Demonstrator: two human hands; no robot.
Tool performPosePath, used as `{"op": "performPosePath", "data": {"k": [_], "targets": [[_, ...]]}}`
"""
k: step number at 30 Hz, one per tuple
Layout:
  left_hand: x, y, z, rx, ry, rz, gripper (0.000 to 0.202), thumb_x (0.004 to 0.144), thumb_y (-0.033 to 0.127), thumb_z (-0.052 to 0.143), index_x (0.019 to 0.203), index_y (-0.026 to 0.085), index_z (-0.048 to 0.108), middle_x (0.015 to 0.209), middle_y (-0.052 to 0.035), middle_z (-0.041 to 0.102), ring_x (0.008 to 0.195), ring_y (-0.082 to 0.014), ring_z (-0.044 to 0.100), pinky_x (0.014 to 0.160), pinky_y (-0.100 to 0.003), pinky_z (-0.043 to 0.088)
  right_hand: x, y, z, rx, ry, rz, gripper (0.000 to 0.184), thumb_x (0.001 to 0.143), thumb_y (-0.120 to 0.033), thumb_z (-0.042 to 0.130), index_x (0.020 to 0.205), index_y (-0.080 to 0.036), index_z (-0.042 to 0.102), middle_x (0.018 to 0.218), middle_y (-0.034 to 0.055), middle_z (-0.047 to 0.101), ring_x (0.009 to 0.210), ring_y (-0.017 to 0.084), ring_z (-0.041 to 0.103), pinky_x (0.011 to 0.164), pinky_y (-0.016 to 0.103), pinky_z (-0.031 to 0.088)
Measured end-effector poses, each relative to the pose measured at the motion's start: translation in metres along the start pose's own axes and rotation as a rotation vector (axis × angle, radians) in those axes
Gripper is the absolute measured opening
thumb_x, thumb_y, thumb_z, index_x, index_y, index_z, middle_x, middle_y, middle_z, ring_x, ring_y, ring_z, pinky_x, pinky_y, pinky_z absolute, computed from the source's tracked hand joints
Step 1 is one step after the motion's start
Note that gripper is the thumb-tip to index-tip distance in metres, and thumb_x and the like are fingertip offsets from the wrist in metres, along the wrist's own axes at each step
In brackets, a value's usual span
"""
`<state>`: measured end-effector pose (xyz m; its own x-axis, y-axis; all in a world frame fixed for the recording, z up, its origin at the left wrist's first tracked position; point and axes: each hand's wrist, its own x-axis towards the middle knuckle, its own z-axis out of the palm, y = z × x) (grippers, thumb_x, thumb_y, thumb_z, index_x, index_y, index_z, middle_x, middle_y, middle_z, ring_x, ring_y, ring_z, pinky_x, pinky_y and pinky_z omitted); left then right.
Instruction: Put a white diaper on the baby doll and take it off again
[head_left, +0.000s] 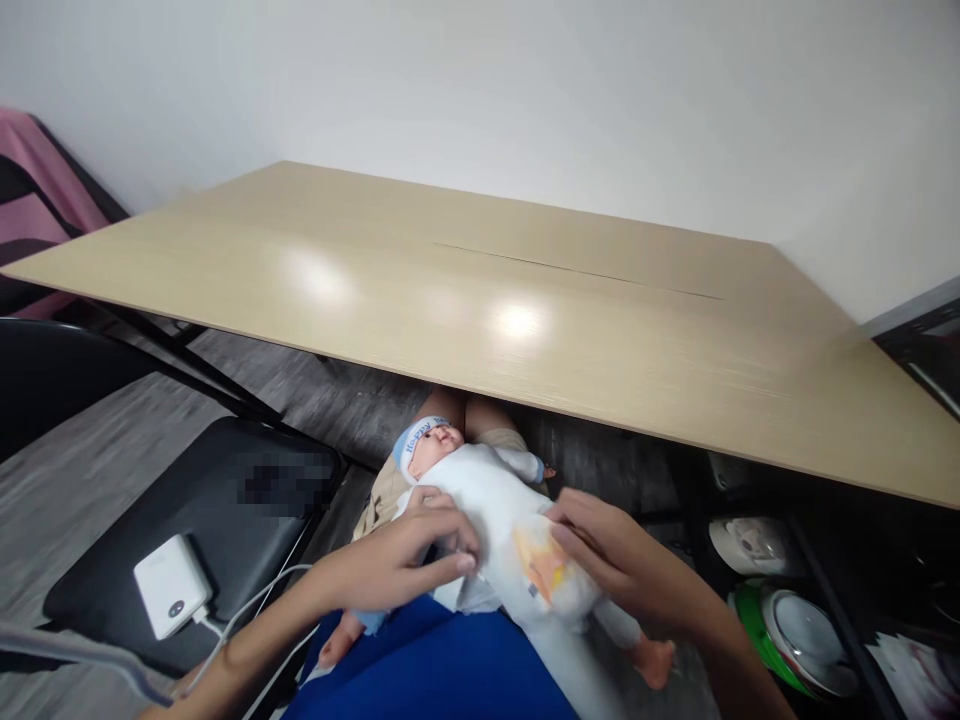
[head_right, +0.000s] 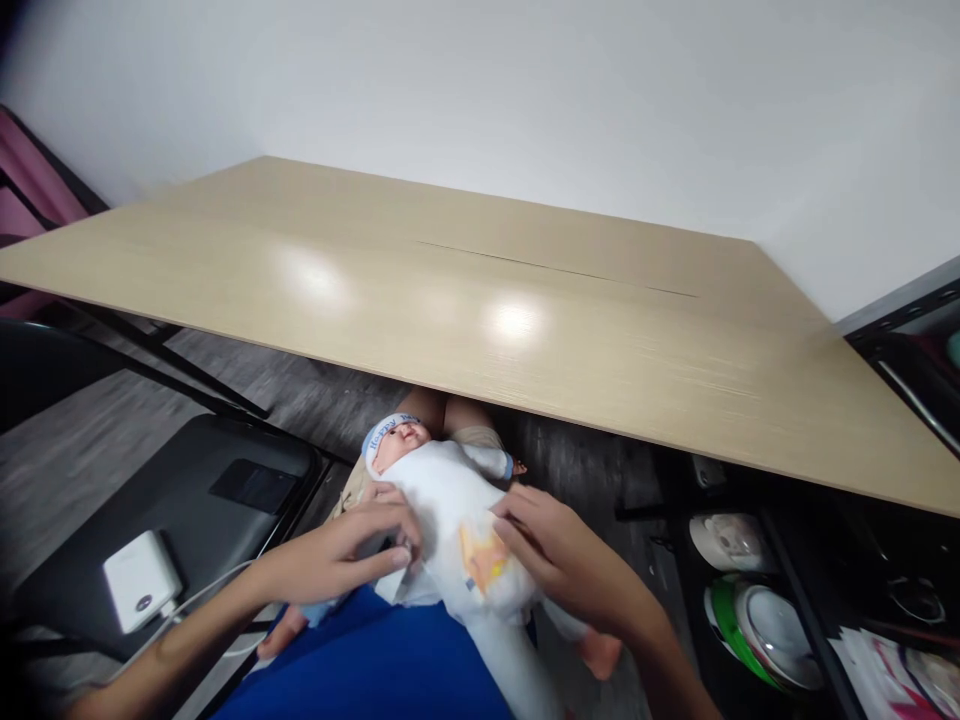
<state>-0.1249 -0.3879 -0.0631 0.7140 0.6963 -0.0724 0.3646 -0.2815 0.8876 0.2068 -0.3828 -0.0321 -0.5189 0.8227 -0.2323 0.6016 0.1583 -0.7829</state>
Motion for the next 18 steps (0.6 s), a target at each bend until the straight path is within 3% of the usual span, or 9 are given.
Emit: {"op": "performPosePath", "data": {"k": [4,7,10,12,14,16,18], "targets": [[0.069,0.010,0.006,0.153,-0.001,0.186,0.030,0.117,0.046,0.049,0.130,0.027,0.069,0.133,-0.0077,0.075,0.127,-0.0266,0.063,0.122,-0.046,0.041,-0.048,-0.004,-0.004,0.137,-0.057,0.109,0.057,0.112,-0.070,0.043,0.092,-0.031,0.079,0.094,0.0076,0.076,0.093,0.029,0.069,0.094,0.041,0.056],[0.135,0.013,0.031,0.320,-0.230,0.306,0.035,0.107,0.050,0.066,0.131,0.024,0.073,0.140,-0.0114,0.075,0.137,-0.0334,0.062,0.123,-0.052,0.042,-0.065,0.004,0.003,0.280,-0.118,0.167,0.072,0.111,-0.077,0.026,0.099,-0.032,0.081,0.083,0.0069,0.074,0.083,0.029,0.070,0.087,0.041,0.055],[0.186,0.014,0.063,0.464,-0.495,0.209,0.048,0.091,0.055,0.081,0.125,0.021,0.079,0.120,-0.0143,0.082,0.128,-0.0409,0.069,0.116,-0.057,0.048,-0.063,0.014,0.013,0.368,-0.143,0.242,0.075,0.112,-0.077,0.020,0.096,-0.031,0.078,0.072,0.0046,0.068,0.070,0.026,0.064,0.076,0.039,0.051],[0.201,0.015,0.078,0.511,-0.553,0.106,0.057,0.081,0.058,0.089,0.119,0.016,0.082,0.105,-0.0183,0.083,0.113,-0.0454,0.076,0.102,-0.058,0.056,-0.058,0.021,0.020,0.292,-0.107,0.276,0.064,0.112,-0.074,0.033,0.088,-0.028,0.072,0.072,0.0025,0.067,0.070,0.024,0.062,0.072,0.036,0.048],[0.203,0.015,0.084,0.511,-0.531,0.058,0.062,0.075,0.060,0.094,0.113,0.012,0.083,0.098,-0.0214,0.082,0.100,-0.0463,0.078,0.086,-0.055,0.060,-0.053,0.028,0.028,0.174,-0.076,0.292,0.057,0.109,-0.073,0.047,0.081,-0.026,0.065,0.074,0.0004,0.065,0.072,0.021,0.059,0.068,0.033,0.044],[0.194,0.013,0.082,0.493,-0.450,0.056,0.065,0.076,0.061,0.094,0.116,0.011,0.082,0.103,-0.0221,0.082,0.101,-0.0452,0.078,0.084,-0.052,0.059,-0.050,0.038,0.039,0.127,-0.077,0.306,0.058,0.105,-0.075,0.055,0.076,-0.025,0.059,0.073,-0.0002,0.060,0.070,0.020,0.053,0.063,0.032,0.039],[0.182,0.010,0.075,0.456,-0.325,0.073,0.068,0.080,0.062,0.091,0.125,0.013,0.078,0.116,-0.0198,0.082,0.110,-0.0427,0.077,0.092,-0.050,0.058,-0.049,0.051,0.050,0.158,-0.077,0.329,0.063,0.102,-0.080,0.055,0.071,-0.025,0.053,0.069,0.0000,0.053,0.066,0.019,0.047,0.057,0.033,0.033]]}}
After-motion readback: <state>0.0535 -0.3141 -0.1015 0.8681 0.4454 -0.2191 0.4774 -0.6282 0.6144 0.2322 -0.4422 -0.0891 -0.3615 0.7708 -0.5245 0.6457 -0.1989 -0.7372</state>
